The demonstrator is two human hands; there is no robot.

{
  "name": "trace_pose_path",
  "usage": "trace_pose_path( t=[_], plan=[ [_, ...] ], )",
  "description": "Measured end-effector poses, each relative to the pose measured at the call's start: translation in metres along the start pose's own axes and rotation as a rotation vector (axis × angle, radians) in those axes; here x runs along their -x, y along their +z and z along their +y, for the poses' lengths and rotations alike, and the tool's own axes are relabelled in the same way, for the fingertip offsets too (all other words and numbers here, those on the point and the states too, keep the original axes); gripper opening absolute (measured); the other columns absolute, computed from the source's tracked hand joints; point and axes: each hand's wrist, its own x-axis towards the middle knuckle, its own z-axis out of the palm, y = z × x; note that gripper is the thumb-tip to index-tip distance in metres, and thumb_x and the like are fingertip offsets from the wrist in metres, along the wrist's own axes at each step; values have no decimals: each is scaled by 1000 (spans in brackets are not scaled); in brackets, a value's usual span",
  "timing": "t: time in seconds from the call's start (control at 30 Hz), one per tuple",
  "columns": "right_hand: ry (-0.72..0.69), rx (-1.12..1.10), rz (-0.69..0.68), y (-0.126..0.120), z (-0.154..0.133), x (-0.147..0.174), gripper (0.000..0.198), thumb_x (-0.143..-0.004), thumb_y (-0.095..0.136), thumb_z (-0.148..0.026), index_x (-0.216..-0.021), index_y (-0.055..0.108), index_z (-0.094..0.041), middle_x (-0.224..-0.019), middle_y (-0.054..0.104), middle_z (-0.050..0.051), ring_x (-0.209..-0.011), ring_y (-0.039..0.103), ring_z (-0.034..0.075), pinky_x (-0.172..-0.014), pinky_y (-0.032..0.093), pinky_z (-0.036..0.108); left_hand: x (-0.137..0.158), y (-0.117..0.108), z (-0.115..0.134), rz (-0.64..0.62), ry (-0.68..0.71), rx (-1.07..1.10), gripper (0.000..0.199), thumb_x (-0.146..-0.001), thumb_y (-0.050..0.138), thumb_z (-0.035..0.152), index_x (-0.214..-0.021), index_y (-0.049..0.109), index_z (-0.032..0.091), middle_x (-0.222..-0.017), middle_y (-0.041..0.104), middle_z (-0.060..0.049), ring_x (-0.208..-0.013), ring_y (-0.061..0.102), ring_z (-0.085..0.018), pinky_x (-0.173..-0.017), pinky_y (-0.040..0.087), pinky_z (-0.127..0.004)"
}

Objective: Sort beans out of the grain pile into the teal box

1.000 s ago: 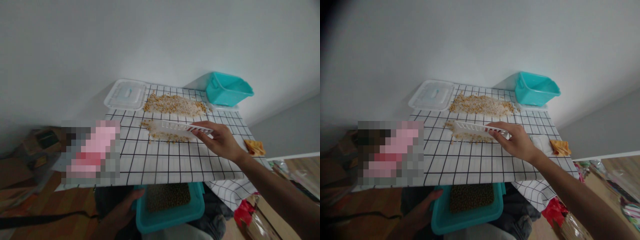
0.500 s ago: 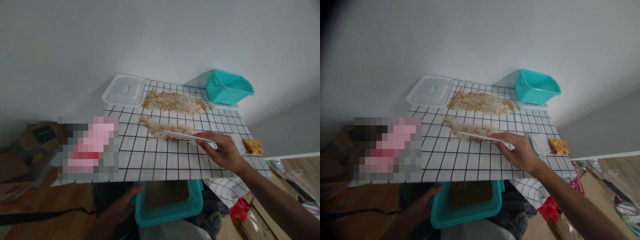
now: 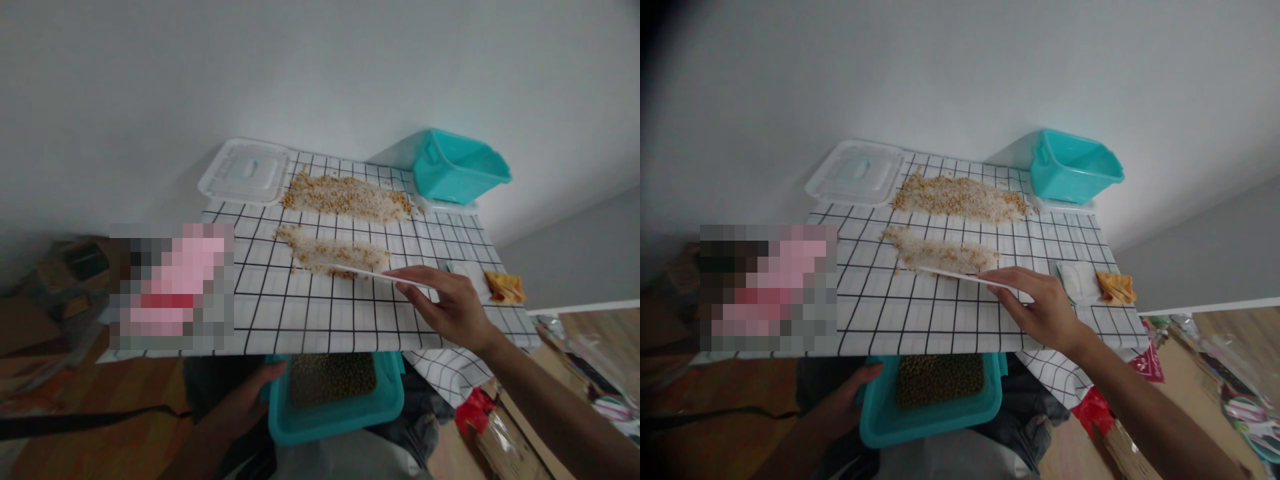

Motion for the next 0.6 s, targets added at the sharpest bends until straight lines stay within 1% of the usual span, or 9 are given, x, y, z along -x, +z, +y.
trace_pose_path(
  t=[0.07,0.17,0.23,0.37,0.5,0.6],
  plan=[
    [5,-7,0,0,0,2,36,-88,62,-10,-120,65,-26,-114,73,-2,-100,68,10,-87,55,21,0,-1,2,18,13,-83,46,-78,68,31,-123,67,25,-135,65,-6,-126,55,-34,-113,38,-47],
    [17,-12,-2,0,-2,5,36,-88,62,-10,-120,65,-26,-114,72,-2,-101,68,11,-89,55,24,0,-1,11,29,23,-220,50,-74,71,30,-124,66,26,-127,70,-8,-109,65,-34,-103,48,-48],
    [13,-33,-15,-1,-5,8,37,-88,61,-9,-121,65,-26,-114,72,-1,-102,68,13,-88,56,25,-1,-1,17,36,31,-254,52,-71,73,30,-123,66,26,-123,72,-8,-105,67,-35,-99,50,-48],
    [-14,-72,-27,-3,-8,13,40,-87,61,-6,-123,64,-25,-116,72,1,-105,68,14,-91,56,28,-4,-1,19,31,82,-234,47,-73,71,32,-120,68,25,-127,69,-8,-113,64,-34,-103,48,-46],
    [4,-14,4,-5,-4,14,41,-87,61,-5,-122,64,-25,-116,72,1,-103,68,14,-89,56,27,-6,0,17,25,113,-175,45,-75,71,32,-119,68,27,-122,72,-5,-109,65,-32,-101,49,-45],
    [-1,9,20,-4,0,14,42,-86,61,-5,-123,64,-26,-116,72,1,-103,68,14,-89,56,27,-8,3,19,-4,107,-127,40,-77,69,35,-116,69,26,-114,75,-6,-104,67,-31,-97,52,-45]
  ],
)
